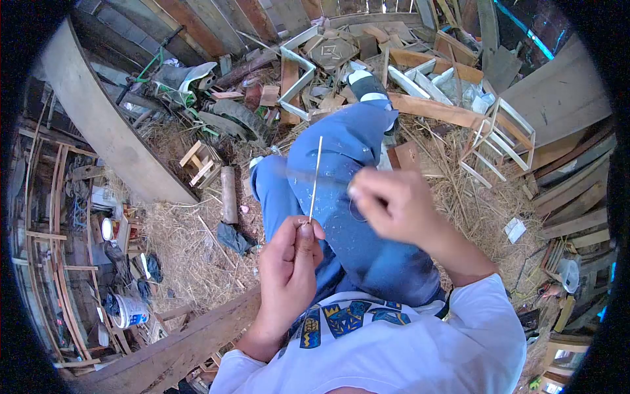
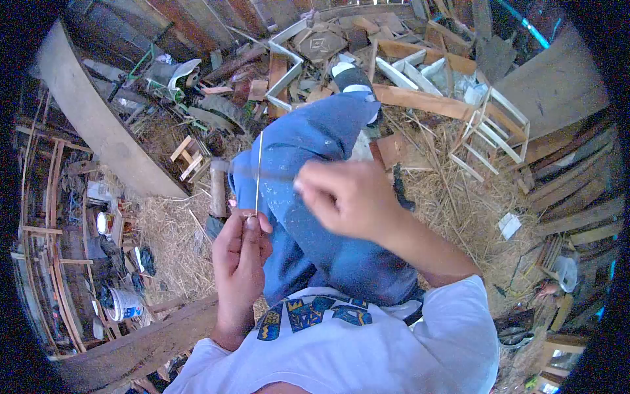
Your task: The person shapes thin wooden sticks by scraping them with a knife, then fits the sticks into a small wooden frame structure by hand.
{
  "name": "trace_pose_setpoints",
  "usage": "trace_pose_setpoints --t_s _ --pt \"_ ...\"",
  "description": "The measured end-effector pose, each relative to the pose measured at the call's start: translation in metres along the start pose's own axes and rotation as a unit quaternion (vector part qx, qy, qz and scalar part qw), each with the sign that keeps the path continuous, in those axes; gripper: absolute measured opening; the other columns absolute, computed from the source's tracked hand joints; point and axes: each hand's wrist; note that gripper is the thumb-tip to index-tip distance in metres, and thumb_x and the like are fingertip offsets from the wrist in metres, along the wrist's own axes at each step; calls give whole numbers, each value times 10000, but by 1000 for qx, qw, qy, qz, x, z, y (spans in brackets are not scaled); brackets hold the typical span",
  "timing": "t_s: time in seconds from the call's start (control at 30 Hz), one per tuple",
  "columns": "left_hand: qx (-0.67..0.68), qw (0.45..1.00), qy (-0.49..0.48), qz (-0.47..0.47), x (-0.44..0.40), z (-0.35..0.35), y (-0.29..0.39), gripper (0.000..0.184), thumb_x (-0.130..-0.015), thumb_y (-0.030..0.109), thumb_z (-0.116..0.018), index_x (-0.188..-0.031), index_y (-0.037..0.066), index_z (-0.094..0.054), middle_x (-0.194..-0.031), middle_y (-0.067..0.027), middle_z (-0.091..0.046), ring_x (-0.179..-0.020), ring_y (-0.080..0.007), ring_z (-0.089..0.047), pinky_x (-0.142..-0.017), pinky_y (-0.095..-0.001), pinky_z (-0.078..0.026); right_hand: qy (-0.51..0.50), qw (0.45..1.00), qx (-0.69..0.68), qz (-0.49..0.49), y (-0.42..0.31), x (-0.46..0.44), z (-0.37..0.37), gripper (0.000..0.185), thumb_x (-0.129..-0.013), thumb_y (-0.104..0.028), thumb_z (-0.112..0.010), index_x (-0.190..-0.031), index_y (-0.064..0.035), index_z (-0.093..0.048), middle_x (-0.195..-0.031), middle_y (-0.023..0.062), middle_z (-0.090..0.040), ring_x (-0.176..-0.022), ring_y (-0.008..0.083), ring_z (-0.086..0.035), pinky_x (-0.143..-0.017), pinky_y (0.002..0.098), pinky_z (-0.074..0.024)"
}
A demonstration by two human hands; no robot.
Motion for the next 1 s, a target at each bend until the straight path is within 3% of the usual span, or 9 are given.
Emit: trace_pose_setpoints --t_s 0.1,0.23,0.37,0.43,0.5,0.6,0.7,0.87,1.0 --pt "-2 1000 5 1 -1 3 -3 211 -1125 112 -463 -1000 7 -598 -674 52 -452 -608 -19 -380 -542 -217 -289 -75 994 15 76 -13 8 -4 85 -917 -111 -695 -855 -54 -683 -707 95 -654 -581 261 -663 -526 368 -497" --pt "-7 1000 -2 5 0 2 2 217 -1125 116 -464 -995 11 -601 -670 52 -451 -609 -20 -384 -544 -217 -296 39 999 -17 4 3 -5 3 73 -908 -119 -704 -861 -64 -693 -709 98 -657 -584 264 -667 -531 374 -505" --pt "-2 1000 8 2 -2 2 -3 220 -1127 125 -465 -991 14 -598 -679 54 -455 -613 -18 -390 -546 -216 -298 -62 995 0 73 -8 7 -3 100 -929 -119 -687 -864 -44 -683 -717 117 -646 -595 241 -658 -543 361 -494" --pt "-8 1000 -5 5 -1 3 -2 212 -1127 131 -471 -993 20 -593 -690 57 -455 -614 -17 -389 -543 -216 -290 -3 999 -43 -11 -1 1 3 119 -938 -217 -690 -903 -105 -671 -698 125 -645 -624 312 -684 -534 427 -507" --pt "17 999 -17 26 1 1 3 212 -1128 139 -471 -998 22 -591 -692 59 -451 -610 -17 -382 -540 -217 -282 36 999 -12 -16 1 -7 9 83 -920 -121 -699 -867 -59 -684 -703 120 -640 -585 283 -662 -535 375 -496" --pt "35 998 -31 48 -2 3 3 219 -1133 160 -466 -1006 29 -588 -690 65 -437 -600 -18 -363 -533 -219 -266 -52 996 3 69 -6 6 -3 107 -942 -133 -689 -887 -41 -684 -690 130 -615 -580 268 -632 -548 362 -483" --pt "45 996 -46 57 -2 6 4 234 -1137 182 -459 -1005 38 -586 -687 70 -423 -591 -20 -347 -528 -220 -255 2 998 -55 -25 -2 -3 5 154 -966 -218 -668 -872 -99 -642 -692 127 -635 -615 332 -671 -527 447 -487" --pt "73 992 -59 82 -3 5 4 245 -1139 194 -456 -984 51 -581 -678 74 -416 -584 -19 -344 -520 -218 -246 -69 997 -34 30 -8 5 0 133 -954 -137 -679 -869 -34 -676 -692 132 -614 -604 257 -642 -551 357 -475" --pt "109 985 -83 104 -5 8 3 261 -1141 216 -453 -971 59 -575 -644 69 -411 -547 -22 -329 -490 -224 -236 -28 996 -79 -27 2 -3 6 136 -949 -137 -684 -848 -48 -665 -708 128 -619 -614 274 -653 -559 374 -489"
Point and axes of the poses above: each hand's wrist, its own x-axis away from the middle knuckle, its own z-axis out of the back of the hand, y = z × x
